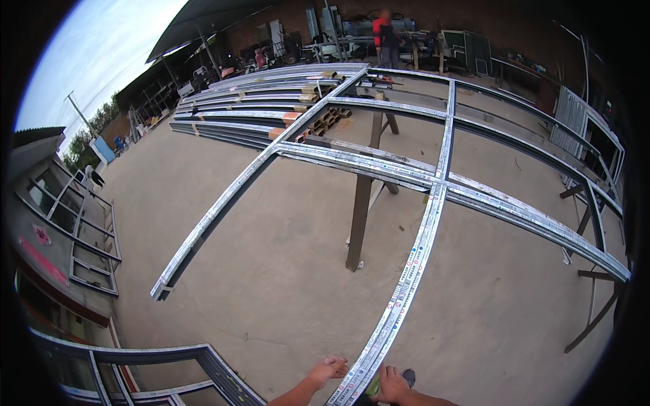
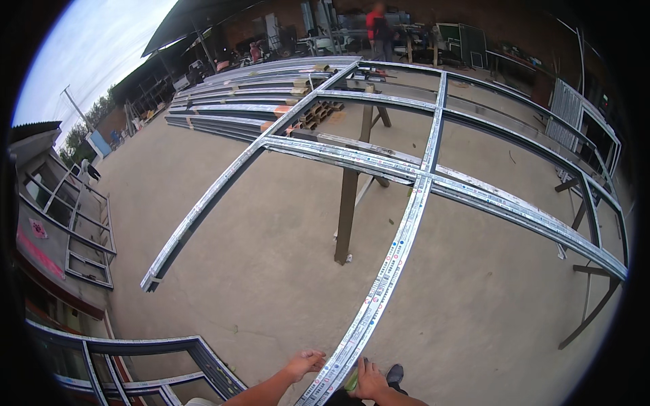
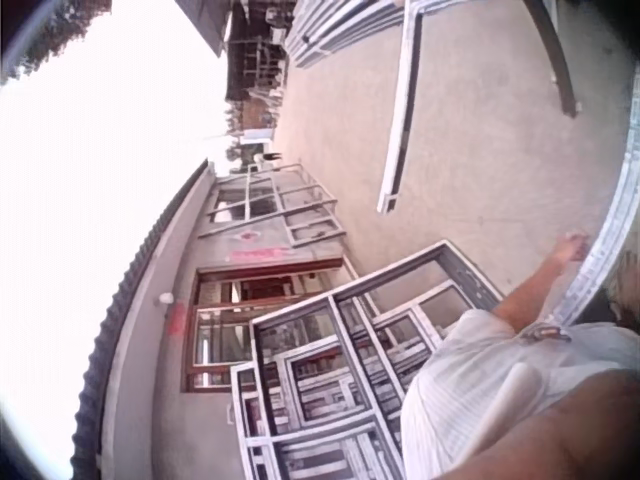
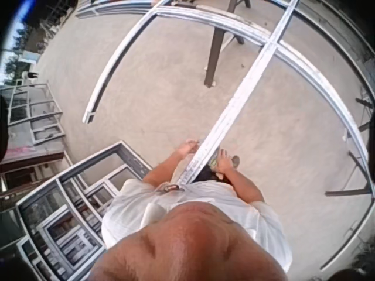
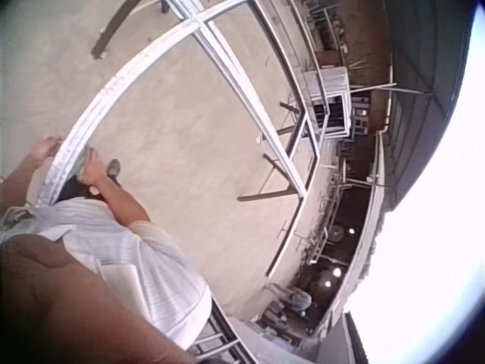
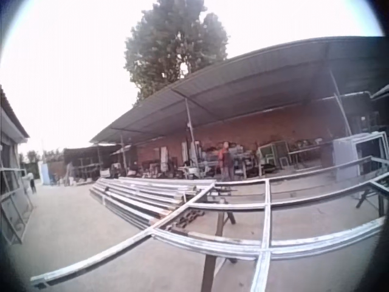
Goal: The person applies green tape to the edges of long metal frame profiles laid on a workbench. They repeatedly pull tape from a roll and press it along the frame edges, moving between sections of the frame.
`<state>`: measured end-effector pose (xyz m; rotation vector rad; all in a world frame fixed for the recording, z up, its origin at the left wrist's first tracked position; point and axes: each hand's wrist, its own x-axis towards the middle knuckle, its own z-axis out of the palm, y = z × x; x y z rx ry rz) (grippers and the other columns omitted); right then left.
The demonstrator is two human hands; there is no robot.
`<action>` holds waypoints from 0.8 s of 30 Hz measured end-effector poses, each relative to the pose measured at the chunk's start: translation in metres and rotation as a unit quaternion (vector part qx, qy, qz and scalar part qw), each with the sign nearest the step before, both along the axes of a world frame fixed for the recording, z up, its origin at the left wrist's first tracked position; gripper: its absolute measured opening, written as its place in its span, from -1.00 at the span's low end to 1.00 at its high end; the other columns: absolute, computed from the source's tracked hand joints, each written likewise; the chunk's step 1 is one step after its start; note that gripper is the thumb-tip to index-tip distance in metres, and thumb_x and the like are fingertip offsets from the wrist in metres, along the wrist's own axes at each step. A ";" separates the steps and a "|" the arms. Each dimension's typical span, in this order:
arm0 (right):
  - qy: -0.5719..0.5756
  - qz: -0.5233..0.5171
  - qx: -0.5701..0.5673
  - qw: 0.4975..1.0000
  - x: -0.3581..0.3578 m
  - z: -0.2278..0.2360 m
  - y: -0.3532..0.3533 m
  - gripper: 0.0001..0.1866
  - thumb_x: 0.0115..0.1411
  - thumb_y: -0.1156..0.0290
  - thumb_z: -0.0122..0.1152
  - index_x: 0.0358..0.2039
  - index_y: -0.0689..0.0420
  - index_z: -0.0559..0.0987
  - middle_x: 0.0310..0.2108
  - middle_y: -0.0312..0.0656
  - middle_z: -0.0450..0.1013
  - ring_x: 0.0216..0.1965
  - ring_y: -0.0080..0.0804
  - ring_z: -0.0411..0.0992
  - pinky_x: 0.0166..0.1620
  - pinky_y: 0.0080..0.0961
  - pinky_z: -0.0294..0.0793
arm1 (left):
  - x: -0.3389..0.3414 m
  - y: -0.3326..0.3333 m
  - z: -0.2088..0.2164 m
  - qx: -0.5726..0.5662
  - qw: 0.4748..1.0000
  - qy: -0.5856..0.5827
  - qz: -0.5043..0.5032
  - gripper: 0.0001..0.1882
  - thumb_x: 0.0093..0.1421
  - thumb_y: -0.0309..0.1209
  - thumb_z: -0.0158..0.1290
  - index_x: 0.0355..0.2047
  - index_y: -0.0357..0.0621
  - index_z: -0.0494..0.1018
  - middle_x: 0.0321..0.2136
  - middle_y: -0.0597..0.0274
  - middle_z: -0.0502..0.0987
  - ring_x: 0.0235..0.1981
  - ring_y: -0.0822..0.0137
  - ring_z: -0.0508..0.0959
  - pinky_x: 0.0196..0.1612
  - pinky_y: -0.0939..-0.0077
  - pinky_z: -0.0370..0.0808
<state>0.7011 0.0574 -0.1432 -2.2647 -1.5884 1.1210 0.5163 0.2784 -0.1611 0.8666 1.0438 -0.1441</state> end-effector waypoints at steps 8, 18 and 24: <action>-0.009 0.037 0.065 0.997 -0.038 -0.072 0.024 -0.01 0.14 -0.19 0.32 0.45 0.11 0.28 0.41 0.17 0.12 0.24 0.21 0.19 0.38 -0.03 0.23 | 0.000 -0.022 -0.056 -0.118 0.983 0.037 -0.133 -0.42 0.39 -0.19 0.18 0.34 -0.11 0.39 0.07 0.21 0.61 0.08 0.34 0.60 0.16 0.33 0.54; 0.121 -0.056 0.092 0.987 -0.034 -0.048 0.041 -0.45 0.18 0.02 0.44 0.08 0.09 0.65 0.13 0.04 0.53 0.22 -0.06 0.48 0.27 -0.16 0.45 | 0.028 -0.027 -0.018 -0.166 0.964 0.045 -0.203 -0.39 0.34 -0.29 0.20 0.32 -0.32 0.37 0.02 0.08 0.62 -0.05 0.31 0.63 0.02 0.37 0.61; 0.083 -0.169 0.057 0.980 -0.013 -0.019 0.014 -0.11 0.16 0.08 0.42 0.38 0.27 0.30 0.31 0.26 0.25 0.28 0.21 0.31 0.27 -0.08 0.42 | -0.024 0.007 -0.047 -0.064 0.993 0.068 -0.066 -0.40 0.42 -0.03 0.14 0.16 -0.37 0.51 -0.12 0.11 0.67 -0.09 0.38 0.63 0.04 0.48 0.56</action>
